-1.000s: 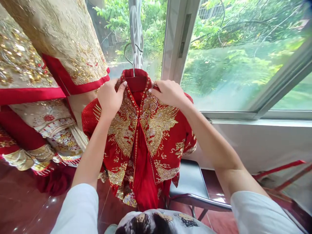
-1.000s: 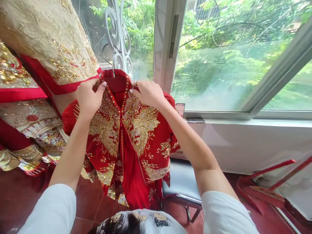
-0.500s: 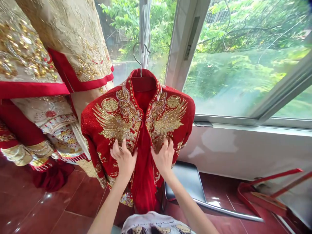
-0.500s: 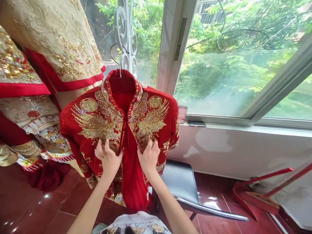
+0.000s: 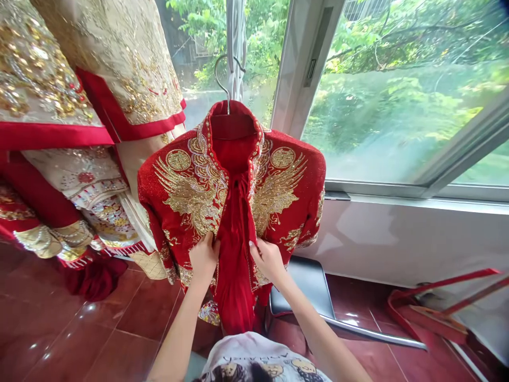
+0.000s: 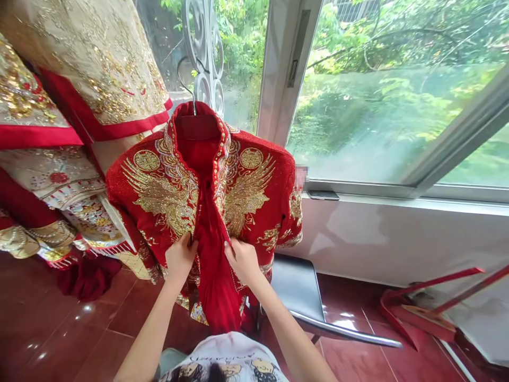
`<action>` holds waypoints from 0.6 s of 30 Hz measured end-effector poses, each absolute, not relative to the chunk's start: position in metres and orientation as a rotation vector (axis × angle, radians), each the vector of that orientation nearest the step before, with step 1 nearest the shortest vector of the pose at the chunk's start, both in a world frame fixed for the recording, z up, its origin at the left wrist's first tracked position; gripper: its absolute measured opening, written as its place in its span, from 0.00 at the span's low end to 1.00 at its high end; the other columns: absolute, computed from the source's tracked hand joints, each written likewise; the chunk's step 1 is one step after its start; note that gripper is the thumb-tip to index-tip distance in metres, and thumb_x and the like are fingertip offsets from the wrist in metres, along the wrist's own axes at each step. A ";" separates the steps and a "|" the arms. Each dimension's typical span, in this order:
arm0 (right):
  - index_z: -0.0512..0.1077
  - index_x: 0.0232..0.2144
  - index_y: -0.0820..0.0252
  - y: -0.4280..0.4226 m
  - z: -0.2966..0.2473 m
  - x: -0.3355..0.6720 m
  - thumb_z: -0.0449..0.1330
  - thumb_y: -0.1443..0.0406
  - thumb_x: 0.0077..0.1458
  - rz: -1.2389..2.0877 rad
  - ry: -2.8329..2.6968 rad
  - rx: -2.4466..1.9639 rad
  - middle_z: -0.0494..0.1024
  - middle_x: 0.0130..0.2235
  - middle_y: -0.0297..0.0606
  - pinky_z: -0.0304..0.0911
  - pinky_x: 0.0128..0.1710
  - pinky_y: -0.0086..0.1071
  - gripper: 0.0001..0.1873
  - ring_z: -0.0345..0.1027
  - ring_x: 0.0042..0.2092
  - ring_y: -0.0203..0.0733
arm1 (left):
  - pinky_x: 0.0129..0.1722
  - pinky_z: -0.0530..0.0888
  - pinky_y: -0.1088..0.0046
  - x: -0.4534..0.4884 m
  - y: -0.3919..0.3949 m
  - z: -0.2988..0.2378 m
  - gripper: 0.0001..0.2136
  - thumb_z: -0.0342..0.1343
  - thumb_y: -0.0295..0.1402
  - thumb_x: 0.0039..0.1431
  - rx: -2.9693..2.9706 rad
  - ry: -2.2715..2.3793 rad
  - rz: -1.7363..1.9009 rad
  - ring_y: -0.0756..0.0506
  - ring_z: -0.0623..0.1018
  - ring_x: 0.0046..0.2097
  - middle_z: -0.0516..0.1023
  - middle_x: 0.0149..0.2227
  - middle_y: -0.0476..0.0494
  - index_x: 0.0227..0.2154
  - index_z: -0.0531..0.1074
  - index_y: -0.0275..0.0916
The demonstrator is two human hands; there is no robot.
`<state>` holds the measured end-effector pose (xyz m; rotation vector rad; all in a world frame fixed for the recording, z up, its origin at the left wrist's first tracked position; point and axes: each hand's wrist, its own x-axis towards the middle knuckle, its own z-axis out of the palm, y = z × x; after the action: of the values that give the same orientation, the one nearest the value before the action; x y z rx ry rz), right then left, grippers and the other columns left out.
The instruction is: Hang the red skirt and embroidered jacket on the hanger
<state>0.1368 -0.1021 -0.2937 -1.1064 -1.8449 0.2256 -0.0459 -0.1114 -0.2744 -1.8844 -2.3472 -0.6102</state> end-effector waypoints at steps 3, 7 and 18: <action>0.53 0.20 0.58 -0.106 -0.276 0.130 0.47 0.62 0.60 0.494 -1.919 -0.853 0.55 0.18 0.28 0.44 0.23 0.26 0.17 0.47 0.20 0.29 | 0.27 0.54 0.71 -0.040 -0.127 -0.249 0.11 0.47 0.38 0.64 -2.079 -2.381 -0.535 0.42 0.77 0.32 0.78 0.29 0.42 0.31 0.70 0.39; 0.53 0.20 0.59 -0.111 -0.252 0.117 0.47 0.62 0.61 0.758 -1.923 -0.599 0.51 0.20 0.27 0.45 0.22 0.25 0.17 0.44 0.21 0.27 | 0.28 0.57 0.73 -0.029 -0.158 -0.213 0.09 0.50 0.35 0.60 -2.340 -2.395 -0.720 0.45 0.75 0.30 0.78 0.28 0.43 0.29 0.73 0.39; 0.58 0.17 0.59 -0.090 -0.260 0.109 0.49 0.65 0.55 0.222 -1.866 -1.137 0.61 0.16 0.31 0.43 0.24 0.28 0.15 0.51 0.19 0.31 | 0.28 0.62 0.75 -0.012 -0.086 -0.285 0.02 0.55 0.28 0.52 -2.424 -2.151 -1.742 0.48 0.68 0.24 0.71 0.21 0.48 0.27 0.71 0.37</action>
<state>0.1086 -0.0896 -0.2600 -1.1374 -1.8659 0.2223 -0.0120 -0.0859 -0.2853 -2.4242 -2.1510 -1.7421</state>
